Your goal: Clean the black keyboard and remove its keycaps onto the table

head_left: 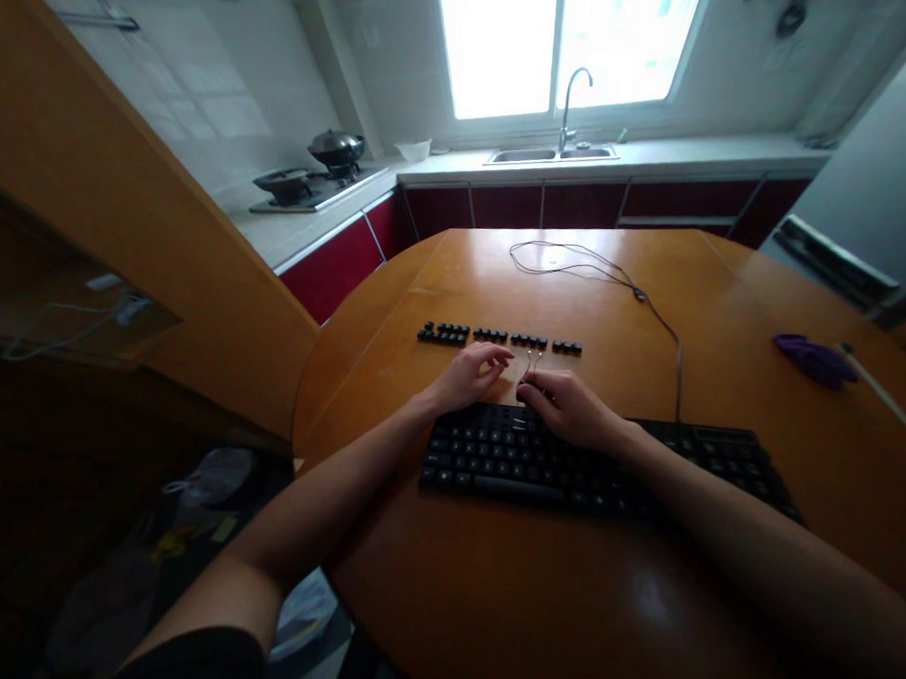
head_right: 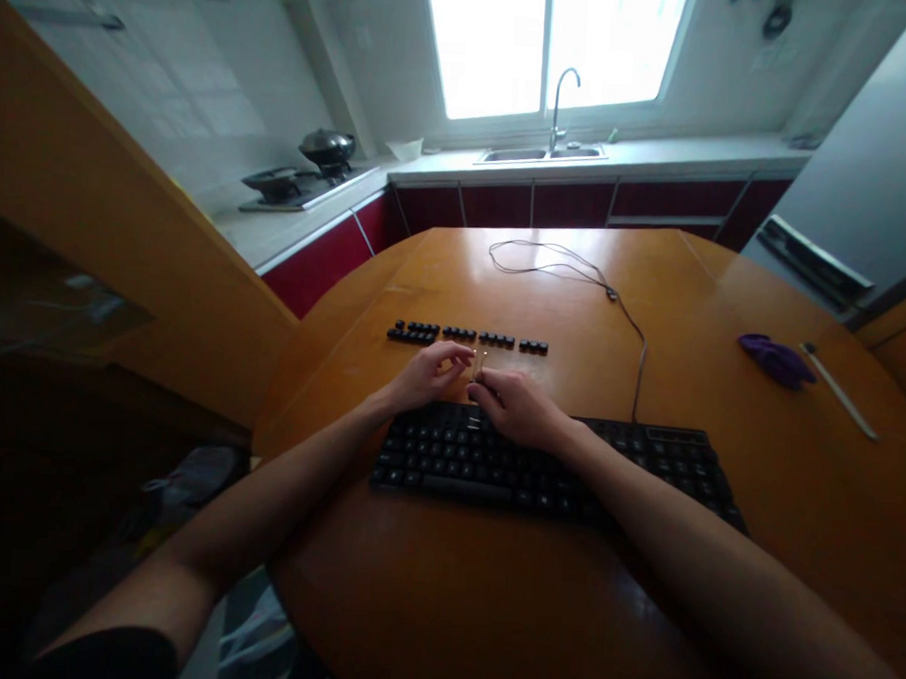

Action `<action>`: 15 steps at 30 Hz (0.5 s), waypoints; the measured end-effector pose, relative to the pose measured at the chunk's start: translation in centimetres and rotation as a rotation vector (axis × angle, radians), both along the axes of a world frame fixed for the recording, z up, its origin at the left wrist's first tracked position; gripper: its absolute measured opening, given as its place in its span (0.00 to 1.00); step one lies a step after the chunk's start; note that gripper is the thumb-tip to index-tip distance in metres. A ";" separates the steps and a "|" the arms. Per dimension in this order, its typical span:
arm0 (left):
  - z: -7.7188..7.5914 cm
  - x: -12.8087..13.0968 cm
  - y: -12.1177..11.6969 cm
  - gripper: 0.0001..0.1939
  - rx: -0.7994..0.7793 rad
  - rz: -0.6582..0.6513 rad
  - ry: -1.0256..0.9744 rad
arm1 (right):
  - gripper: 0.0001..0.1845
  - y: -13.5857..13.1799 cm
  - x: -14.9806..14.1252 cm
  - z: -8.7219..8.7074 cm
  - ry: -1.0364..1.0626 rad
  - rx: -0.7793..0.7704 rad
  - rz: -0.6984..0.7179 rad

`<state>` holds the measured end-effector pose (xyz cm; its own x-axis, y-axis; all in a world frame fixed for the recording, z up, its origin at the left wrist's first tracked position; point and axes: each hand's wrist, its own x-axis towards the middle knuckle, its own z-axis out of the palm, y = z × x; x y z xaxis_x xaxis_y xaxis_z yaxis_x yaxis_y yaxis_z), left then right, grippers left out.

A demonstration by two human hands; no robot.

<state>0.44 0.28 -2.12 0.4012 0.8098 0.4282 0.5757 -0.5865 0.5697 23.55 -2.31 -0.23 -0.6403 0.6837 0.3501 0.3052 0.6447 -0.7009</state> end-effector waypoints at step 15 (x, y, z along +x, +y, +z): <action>-0.1 -0.1 -0.1 0.07 -0.011 -0.036 0.019 | 0.19 -0.4 -0.4 -0.6 -0.047 -0.061 0.007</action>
